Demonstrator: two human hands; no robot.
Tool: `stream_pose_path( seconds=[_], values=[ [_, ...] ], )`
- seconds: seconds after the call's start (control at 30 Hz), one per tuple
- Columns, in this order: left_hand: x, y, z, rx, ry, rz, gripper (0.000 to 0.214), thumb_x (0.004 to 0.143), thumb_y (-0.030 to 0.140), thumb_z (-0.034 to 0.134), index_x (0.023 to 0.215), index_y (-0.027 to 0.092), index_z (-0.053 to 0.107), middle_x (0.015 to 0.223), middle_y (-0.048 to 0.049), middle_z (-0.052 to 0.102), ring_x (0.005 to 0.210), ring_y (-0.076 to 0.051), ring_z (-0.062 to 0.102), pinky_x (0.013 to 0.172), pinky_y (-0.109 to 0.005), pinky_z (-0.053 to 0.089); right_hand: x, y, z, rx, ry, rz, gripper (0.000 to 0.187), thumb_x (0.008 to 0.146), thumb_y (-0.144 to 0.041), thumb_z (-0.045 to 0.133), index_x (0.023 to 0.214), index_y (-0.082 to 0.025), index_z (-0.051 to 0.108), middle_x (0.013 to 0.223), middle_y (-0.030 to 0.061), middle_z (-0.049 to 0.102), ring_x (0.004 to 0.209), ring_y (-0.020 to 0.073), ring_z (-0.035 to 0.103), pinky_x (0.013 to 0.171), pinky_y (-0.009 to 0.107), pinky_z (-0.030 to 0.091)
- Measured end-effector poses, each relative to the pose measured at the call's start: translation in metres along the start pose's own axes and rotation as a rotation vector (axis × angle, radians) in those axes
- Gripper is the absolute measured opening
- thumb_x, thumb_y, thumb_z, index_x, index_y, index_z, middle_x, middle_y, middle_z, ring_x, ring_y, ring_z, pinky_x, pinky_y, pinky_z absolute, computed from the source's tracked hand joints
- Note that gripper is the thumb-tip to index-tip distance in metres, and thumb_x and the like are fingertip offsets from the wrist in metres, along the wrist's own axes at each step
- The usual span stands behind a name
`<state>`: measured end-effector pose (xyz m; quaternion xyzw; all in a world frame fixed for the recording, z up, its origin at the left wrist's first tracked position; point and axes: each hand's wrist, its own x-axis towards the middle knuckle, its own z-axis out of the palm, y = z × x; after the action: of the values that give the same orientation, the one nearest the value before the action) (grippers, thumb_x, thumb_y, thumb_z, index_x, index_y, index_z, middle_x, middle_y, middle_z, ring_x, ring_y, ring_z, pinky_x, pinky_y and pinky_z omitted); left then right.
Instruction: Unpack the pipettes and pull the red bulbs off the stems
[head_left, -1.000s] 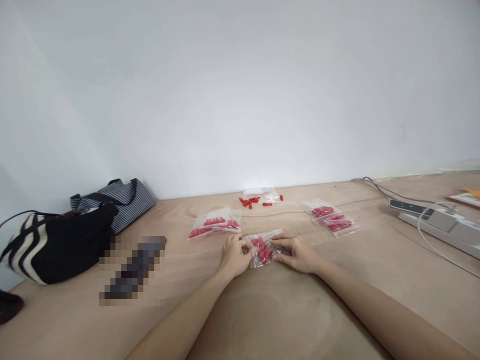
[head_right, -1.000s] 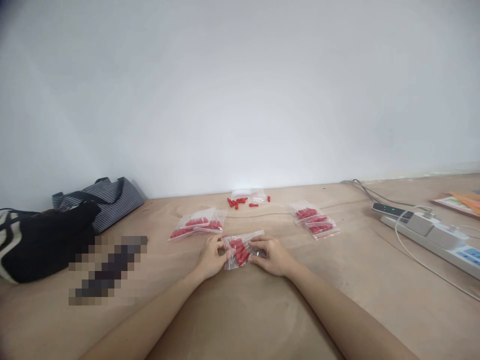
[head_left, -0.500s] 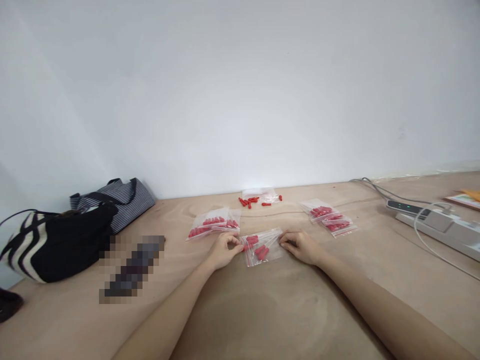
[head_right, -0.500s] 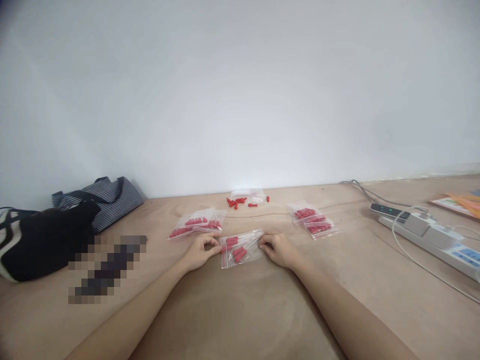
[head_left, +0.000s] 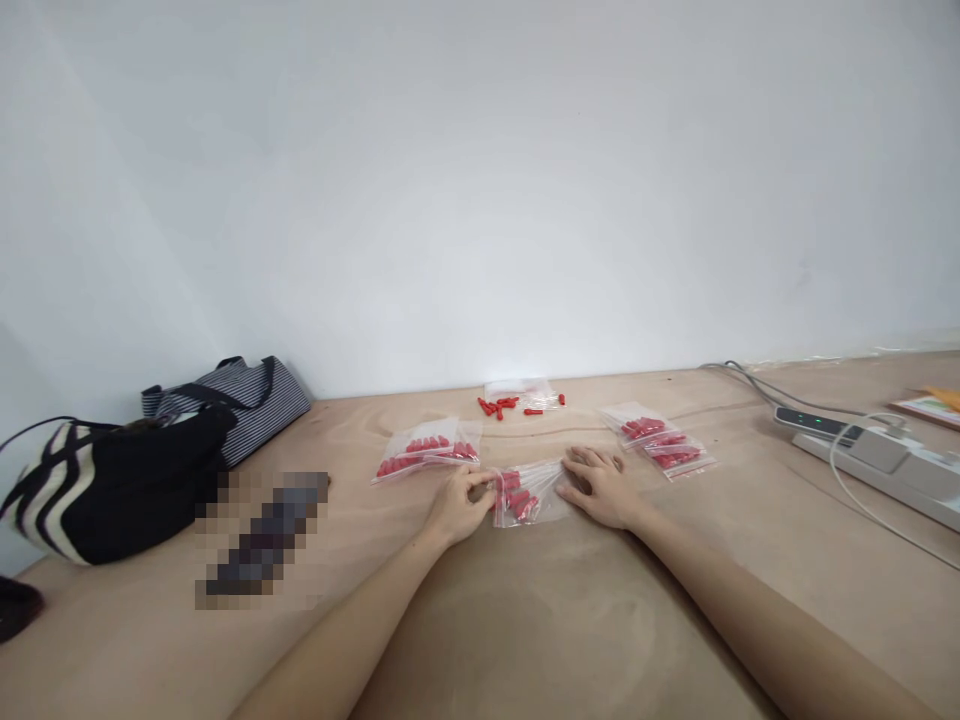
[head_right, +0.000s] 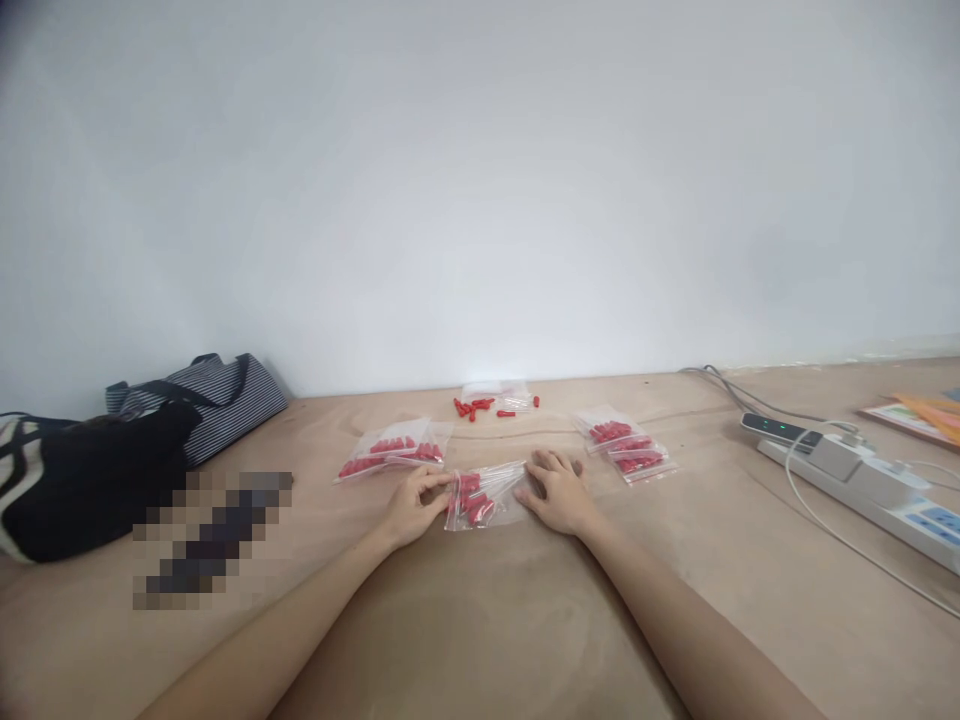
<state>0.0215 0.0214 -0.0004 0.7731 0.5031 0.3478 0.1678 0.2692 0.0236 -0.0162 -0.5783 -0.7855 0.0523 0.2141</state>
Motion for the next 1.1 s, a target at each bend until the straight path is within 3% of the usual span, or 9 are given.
stream_pose_path(
  seconds=[0.23,0.5,0.73,1.1],
  values=[
    [0.007,0.007,0.005,0.018,-0.045,0.036,0.027,0.068,0.026,0.057,0.094,0.019,0.062,0.08,-0.0016,0.055,0.064,-0.013,0.051,0.06,-0.024,0.042,0.001,0.002,-0.003,0.064,-0.008,0.032,0.047,0.071,-0.053,0.049,0.107,-0.023,0.056,0.124,0.0095,0.045,0.116,0.027,0.035,0.093,0.051,0.02],
    [0.015,0.003,0.002,-0.016,-0.131,0.177,0.028,0.067,0.011,0.052,0.093,0.02,0.058,0.098,-0.0029,0.06,0.091,-0.018,0.053,0.084,-0.031,0.039,0.002,0.007,-0.001,0.175,0.034,0.137,0.032,0.066,-0.046,0.058,0.088,-0.023,0.059,0.108,0.0059,0.056,0.104,0.0245,0.046,0.088,0.043,0.027],
    [0.017,0.003,0.005,-0.016,-0.239,0.243,0.029,0.066,0.012,0.053,0.094,0.019,0.057,0.093,-0.0027,0.06,0.087,-0.017,0.052,0.082,-0.03,0.038,0.005,0.012,0.003,0.269,0.071,0.098,0.019,0.069,-0.039,0.053,0.076,-0.023,0.061,0.097,0.0036,0.061,0.094,0.0223,0.05,0.085,0.041,0.029],
    [0.013,0.008,0.012,-0.108,-0.241,0.186,0.013,0.069,0.01,0.047,0.08,0.017,0.048,0.077,0.0005,0.054,0.07,-0.011,0.05,0.064,-0.022,0.042,0.007,0.015,0.008,0.326,0.158,0.11,0.022,0.073,-0.036,0.045,0.067,-0.021,0.061,0.075,0.002,0.063,0.076,0.0175,0.054,0.07,0.03,0.037]
  ],
)
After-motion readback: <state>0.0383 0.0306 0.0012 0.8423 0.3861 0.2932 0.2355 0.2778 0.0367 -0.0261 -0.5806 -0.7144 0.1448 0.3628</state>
